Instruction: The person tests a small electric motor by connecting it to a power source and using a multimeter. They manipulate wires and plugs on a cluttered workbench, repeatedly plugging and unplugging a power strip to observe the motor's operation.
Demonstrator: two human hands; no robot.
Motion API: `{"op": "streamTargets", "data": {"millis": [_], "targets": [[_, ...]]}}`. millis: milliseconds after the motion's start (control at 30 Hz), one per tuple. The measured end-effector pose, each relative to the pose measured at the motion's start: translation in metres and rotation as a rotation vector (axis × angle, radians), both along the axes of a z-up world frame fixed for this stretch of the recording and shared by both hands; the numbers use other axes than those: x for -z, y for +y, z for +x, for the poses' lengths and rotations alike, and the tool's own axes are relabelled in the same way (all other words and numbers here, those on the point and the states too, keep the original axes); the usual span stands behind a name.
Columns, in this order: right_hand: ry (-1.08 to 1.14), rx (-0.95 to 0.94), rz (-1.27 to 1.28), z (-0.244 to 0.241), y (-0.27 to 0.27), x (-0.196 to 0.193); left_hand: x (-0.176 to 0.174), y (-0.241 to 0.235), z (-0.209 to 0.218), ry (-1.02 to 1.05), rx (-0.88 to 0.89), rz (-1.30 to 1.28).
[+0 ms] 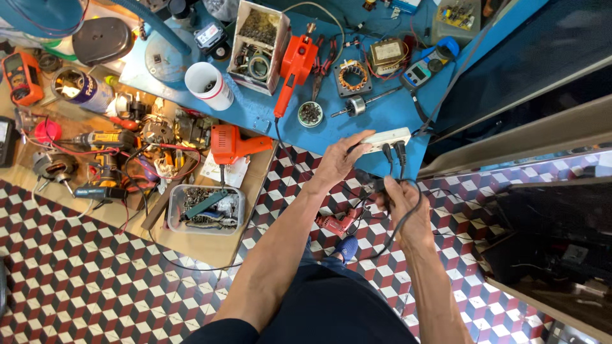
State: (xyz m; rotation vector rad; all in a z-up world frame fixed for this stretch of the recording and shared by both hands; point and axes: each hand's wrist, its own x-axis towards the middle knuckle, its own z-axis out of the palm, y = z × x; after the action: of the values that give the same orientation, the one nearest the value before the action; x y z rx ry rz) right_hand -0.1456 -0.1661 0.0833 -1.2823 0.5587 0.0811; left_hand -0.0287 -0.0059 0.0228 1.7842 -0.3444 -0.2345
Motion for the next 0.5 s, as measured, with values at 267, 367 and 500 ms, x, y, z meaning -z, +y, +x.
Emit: {"op": "streamTargets", "data": {"millis": [267, 367, 500], "targets": [[0.184, -0.224, -0.219, -0.054, 0.023, 0.036, -0.002, 0.005, 0.003, 0.084, 0.061, -0.058], [0.214, -0.311, -0.146, -0.071, 0.035, 0.052, -0.001, -0.004, 0.002, 0.099, 0.065, -0.037], [0.199, -0.352, -0.154, -0.067, 0.054, 0.049, 0.0, 0.006, 0.004, 0.166, 0.078, -0.055]]}}
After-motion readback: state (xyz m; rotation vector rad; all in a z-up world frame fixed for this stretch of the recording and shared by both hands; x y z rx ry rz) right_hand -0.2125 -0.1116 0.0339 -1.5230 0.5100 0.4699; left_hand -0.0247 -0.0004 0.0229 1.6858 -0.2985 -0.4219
